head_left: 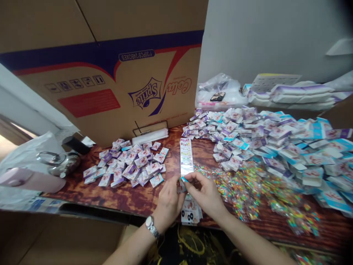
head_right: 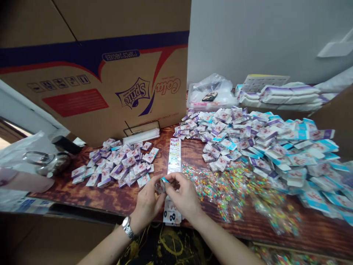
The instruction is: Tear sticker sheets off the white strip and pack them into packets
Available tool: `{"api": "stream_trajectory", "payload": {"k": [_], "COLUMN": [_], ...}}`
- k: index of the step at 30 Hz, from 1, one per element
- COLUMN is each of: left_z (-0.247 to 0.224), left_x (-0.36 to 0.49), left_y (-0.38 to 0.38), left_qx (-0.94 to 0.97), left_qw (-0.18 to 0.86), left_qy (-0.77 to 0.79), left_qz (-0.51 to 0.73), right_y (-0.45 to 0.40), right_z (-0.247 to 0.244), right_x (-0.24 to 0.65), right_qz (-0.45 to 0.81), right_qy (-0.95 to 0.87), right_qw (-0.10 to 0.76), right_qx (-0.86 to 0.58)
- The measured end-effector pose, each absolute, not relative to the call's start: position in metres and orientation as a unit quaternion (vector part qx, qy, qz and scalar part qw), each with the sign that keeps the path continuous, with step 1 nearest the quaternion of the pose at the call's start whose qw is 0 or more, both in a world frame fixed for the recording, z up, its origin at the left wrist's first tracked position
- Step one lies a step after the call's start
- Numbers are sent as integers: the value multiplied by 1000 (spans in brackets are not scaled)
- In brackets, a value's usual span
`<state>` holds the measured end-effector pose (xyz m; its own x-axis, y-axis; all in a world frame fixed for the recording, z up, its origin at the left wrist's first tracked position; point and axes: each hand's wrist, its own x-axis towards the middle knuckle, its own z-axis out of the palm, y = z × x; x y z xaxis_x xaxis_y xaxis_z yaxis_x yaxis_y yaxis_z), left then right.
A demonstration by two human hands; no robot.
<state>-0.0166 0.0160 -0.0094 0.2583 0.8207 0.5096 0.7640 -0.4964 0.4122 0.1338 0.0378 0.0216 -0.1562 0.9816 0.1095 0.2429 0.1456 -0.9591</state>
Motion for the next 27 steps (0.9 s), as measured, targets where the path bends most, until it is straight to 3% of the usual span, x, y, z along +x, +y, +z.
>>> {"api": "stream_trajectory", "payload": {"k": [5, 13, 21, 27], "left_z": [-12, -10, -10, -17], "left_x": [-18, -11, -19, -21], "left_y": [15, 11, 14, 13], "left_qx": [803, 797, 814, 824], "left_qw": [-3, -30, -21, -83], "left_qy": [491, 512, 478, 473], "left_qz": [338, 318, 330, 301], "right_y": [32, 11, 13, 18], "right_z": [29, 10, 4, 11], "right_x": [129, 121, 123, 126], "right_qz": [338, 222, 420, 429], "right_qy": [-687, -719, -593, -596], "right_qw": [419, 476, 498, 485], "right_qx": [-488, -454, -473, -475]}}
